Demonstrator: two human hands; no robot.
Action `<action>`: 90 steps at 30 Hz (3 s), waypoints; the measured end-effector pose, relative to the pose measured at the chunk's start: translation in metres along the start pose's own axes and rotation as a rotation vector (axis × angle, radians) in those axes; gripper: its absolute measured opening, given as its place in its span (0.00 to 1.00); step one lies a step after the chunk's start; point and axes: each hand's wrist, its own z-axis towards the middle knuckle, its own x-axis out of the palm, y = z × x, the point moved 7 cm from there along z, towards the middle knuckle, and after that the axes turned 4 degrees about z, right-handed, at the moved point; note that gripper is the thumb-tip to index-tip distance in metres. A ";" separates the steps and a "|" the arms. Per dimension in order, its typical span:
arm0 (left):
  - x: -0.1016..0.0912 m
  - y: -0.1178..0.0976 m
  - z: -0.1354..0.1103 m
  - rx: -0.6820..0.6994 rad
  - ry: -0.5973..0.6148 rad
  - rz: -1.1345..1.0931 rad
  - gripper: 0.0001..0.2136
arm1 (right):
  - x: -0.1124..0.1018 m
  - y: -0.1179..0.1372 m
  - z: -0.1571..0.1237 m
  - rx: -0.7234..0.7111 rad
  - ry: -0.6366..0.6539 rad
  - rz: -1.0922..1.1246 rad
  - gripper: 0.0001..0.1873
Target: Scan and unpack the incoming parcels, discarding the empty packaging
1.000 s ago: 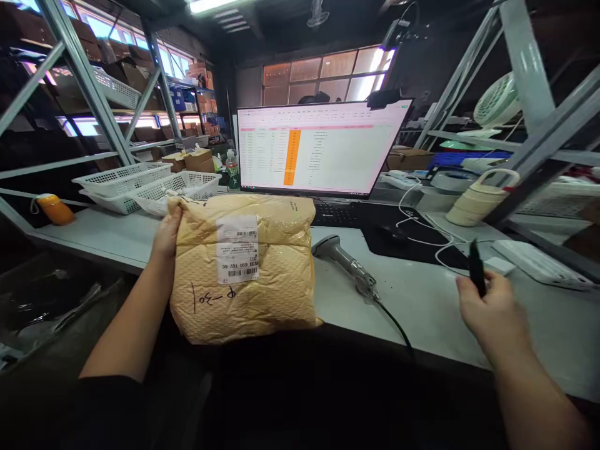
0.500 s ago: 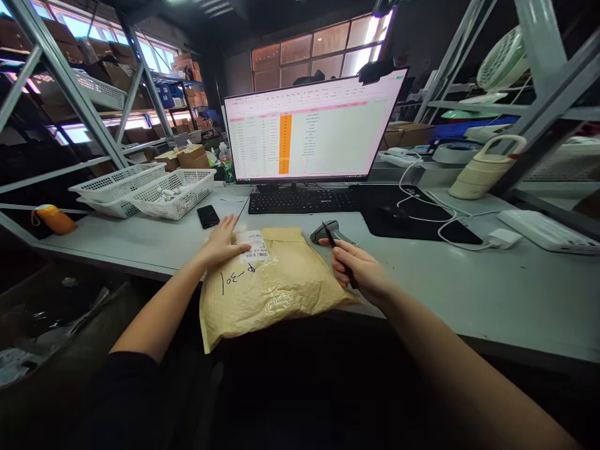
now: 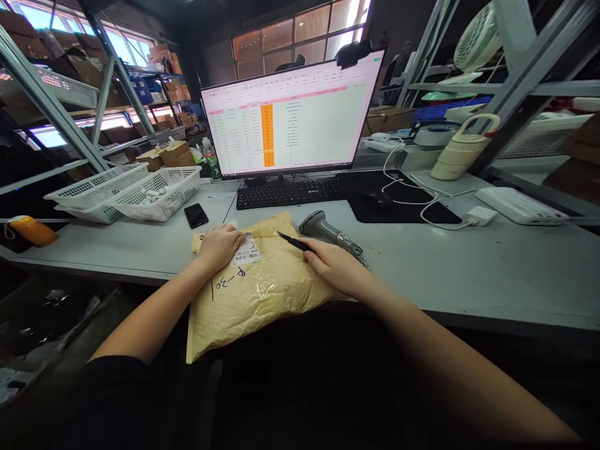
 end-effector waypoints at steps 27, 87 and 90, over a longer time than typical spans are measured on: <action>0.028 -0.042 0.043 -0.041 -0.156 -0.038 0.12 | 0.020 0.033 0.027 -0.015 0.012 -0.724 0.22; -0.030 -0.117 0.046 0.408 0.069 0.137 0.21 | 0.045 0.054 0.004 -0.169 0.053 -0.615 0.17; -0.021 -0.111 0.078 0.217 0.113 0.142 0.10 | 0.045 0.056 0.008 -0.122 0.035 -0.598 0.17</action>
